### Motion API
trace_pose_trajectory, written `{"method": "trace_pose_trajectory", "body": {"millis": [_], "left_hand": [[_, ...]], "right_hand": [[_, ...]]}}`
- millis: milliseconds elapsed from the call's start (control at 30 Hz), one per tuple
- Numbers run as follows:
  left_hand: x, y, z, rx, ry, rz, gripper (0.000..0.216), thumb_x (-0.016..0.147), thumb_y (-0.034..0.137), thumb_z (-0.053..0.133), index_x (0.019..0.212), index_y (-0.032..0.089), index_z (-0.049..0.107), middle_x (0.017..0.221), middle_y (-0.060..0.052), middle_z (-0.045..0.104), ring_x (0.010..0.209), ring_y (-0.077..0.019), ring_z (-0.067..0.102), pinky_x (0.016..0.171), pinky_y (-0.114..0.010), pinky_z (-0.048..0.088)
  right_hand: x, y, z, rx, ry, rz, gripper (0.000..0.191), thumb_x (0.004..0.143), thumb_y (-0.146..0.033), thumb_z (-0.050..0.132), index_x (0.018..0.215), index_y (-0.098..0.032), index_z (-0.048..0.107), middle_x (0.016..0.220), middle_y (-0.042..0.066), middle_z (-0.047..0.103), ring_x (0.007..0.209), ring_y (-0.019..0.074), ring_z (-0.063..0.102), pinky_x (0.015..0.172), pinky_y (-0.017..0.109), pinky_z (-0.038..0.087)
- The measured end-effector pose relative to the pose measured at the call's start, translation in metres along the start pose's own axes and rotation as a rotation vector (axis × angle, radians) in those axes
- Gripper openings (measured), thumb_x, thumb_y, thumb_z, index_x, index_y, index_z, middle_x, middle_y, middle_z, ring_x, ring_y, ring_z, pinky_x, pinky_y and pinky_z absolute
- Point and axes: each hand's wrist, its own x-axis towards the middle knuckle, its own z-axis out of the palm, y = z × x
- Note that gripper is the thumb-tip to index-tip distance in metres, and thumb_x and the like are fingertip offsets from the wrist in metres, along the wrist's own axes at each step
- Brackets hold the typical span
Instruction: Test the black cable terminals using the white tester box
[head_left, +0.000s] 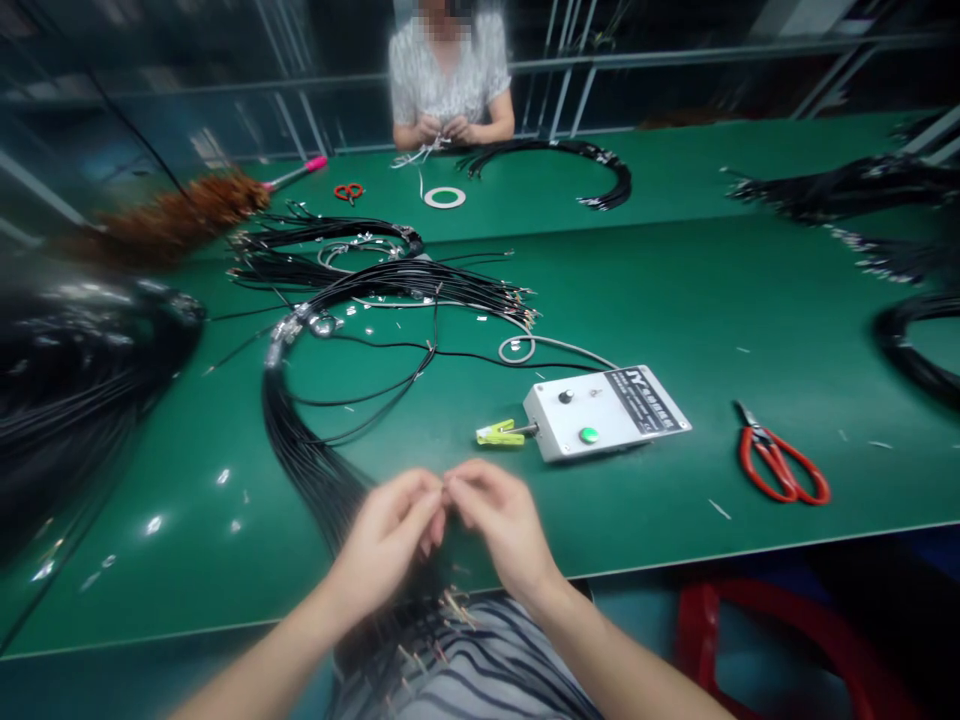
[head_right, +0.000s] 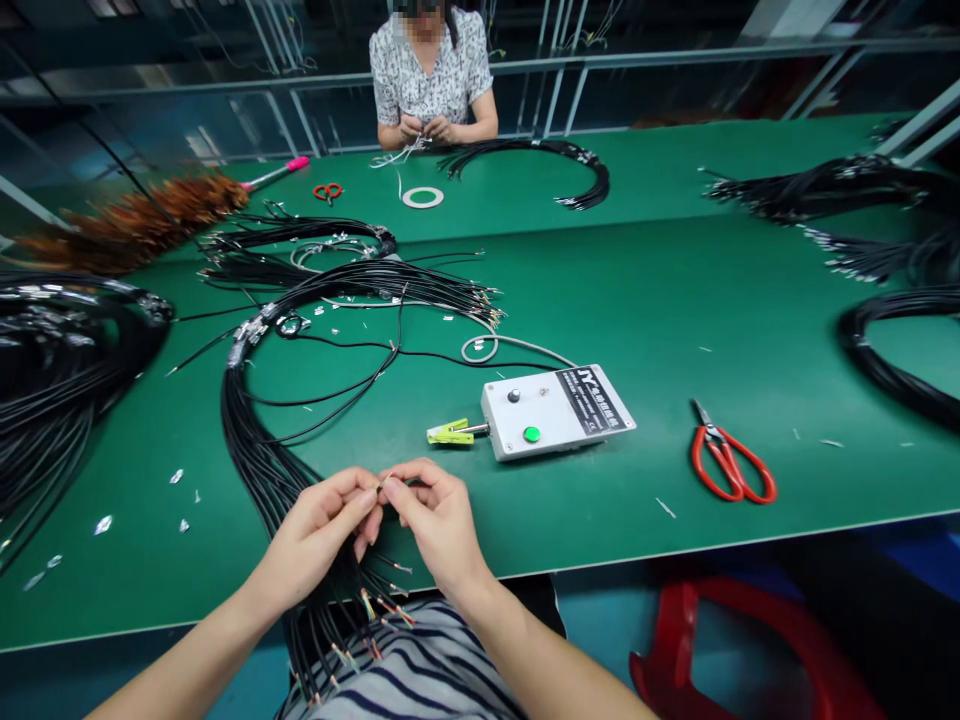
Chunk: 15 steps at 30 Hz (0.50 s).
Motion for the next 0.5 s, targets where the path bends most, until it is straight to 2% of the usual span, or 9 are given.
{"method": "trace_pose_trajectory", "body": {"millis": [100, 200, 267, 367, 500], "left_hand": [[-0.002, -0.001, 0.003, 0.036, 0.022, 0.047, 0.021, 0.099, 0.038, 0.048, 0.102, 0.019, 0.056, 0.075, 0.001, 0.06, 0.066, -0.012, 0.057, 0.066, -0.025, 0.047], [-0.001, 0.002, 0.008, 0.063, 0.042, 0.08, 0.028, 0.098, 0.035, 0.05, 0.124, 0.023, 0.053, 0.092, -0.003, 0.063, 0.074, -0.0133, 0.059, 0.07, -0.026, 0.048], [0.002, 0.005, 0.011, 0.047, 0.07, 0.113, 0.027, 0.096, 0.033, 0.054, 0.12, 0.022, 0.06, 0.099, -0.005, 0.062, 0.075, -0.0131, 0.057, 0.065, -0.024, 0.047], [0.009, 0.008, 0.014, -0.039, 0.095, 0.159, 0.018, 0.091, 0.03, 0.062, 0.104, 0.02, 0.07, 0.1, -0.006, 0.06, 0.079, -0.0131, 0.058, 0.064, -0.021, 0.045], [0.013, 0.006, 0.016, -0.159, 0.127, 0.125, 0.01, 0.087, 0.027, 0.067, 0.088, 0.018, 0.071, 0.091, -0.001, 0.056, 0.056, -0.004, 0.05, 0.049, -0.018, 0.035]], "right_hand": [[0.001, -0.001, -0.001, -0.083, 0.006, -0.041, 0.018, 0.077, -0.036, 0.076, 0.073, -0.019, 0.072, 0.07, 0.0, 0.063, 0.053, 0.0089, 0.05, 0.051, 0.024, 0.042], [0.002, -0.001, -0.004, -0.136, 0.019, -0.043, 0.019, 0.075, -0.037, 0.076, 0.072, -0.018, 0.073, 0.068, 0.0, 0.061, 0.05, 0.0086, 0.049, 0.047, 0.023, 0.042], [0.001, -0.002, -0.007, -0.144, 0.035, -0.02, 0.02, 0.075, -0.037, 0.076, 0.071, -0.018, 0.072, 0.061, -0.002, 0.059, 0.049, 0.0086, 0.048, 0.047, 0.023, 0.042], [0.001, -0.003, -0.01, -0.143, 0.03, 0.006, 0.021, 0.076, -0.037, 0.075, 0.07, -0.017, 0.07, 0.054, -0.004, 0.055, 0.047, 0.0085, 0.05, 0.049, 0.021, 0.041], [0.0, -0.006, -0.01, -0.151, -0.042, 0.004, 0.022, 0.079, -0.037, 0.072, 0.075, -0.016, 0.069, 0.055, -0.004, 0.057, 0.048, 0.0085, 0.054, 0.05, 0.02, 0.041]]}}
